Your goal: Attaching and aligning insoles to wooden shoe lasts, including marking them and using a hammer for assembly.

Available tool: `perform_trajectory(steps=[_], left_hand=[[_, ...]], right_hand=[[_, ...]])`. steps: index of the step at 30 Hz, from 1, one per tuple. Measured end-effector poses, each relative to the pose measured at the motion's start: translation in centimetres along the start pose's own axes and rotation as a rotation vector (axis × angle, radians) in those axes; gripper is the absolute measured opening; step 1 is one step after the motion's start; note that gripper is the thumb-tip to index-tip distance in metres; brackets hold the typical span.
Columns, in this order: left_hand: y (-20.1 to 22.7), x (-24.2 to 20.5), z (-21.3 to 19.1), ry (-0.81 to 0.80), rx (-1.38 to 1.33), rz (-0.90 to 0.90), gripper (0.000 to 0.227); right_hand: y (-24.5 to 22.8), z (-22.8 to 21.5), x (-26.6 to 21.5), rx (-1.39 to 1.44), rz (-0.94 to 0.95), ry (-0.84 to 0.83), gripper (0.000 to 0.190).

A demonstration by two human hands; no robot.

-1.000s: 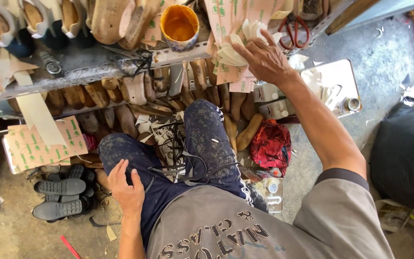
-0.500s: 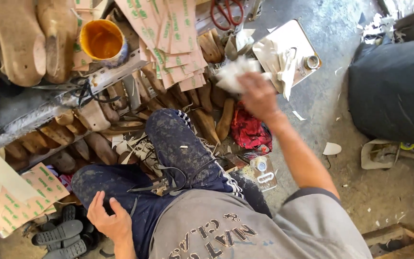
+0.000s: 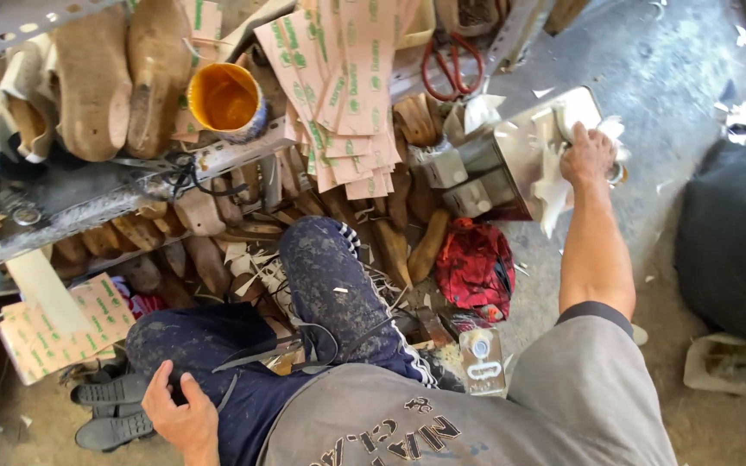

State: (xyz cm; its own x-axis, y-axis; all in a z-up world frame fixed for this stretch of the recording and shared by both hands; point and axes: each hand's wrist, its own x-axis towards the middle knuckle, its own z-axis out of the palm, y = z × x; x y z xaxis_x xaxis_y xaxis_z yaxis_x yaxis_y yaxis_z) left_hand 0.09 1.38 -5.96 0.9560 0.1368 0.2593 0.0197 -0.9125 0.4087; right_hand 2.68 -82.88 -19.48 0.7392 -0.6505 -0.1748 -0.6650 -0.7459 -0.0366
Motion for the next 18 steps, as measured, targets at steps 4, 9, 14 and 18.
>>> perform_trajectory(steps=[4,9,14,18], left_hand=[[1.8,0.8,0.1,-0.011,-0.028,-0.055,0.034],[3.2,2.4,1.2,-0.071,-0.173,0.025,0.034],[4.6,3.0,2.1,-0.077,-0.298,0.084,0.032],[4.8,2.3,2.2,-0.082,-0.367,0.071,0.032]], right_hand=[[-4.3,-1.7,-1.0,0.146,0.092,0.268,0.064],[-18.5,-11.3,-9.5,0.458,-0.214,0.283,0.043],[-30.4,-13.6,-13.1,0.643,-0.343,0.271,0.046],[-37.5,-14.0,-13.6,0.440,-0.299,0.325,0.082]])
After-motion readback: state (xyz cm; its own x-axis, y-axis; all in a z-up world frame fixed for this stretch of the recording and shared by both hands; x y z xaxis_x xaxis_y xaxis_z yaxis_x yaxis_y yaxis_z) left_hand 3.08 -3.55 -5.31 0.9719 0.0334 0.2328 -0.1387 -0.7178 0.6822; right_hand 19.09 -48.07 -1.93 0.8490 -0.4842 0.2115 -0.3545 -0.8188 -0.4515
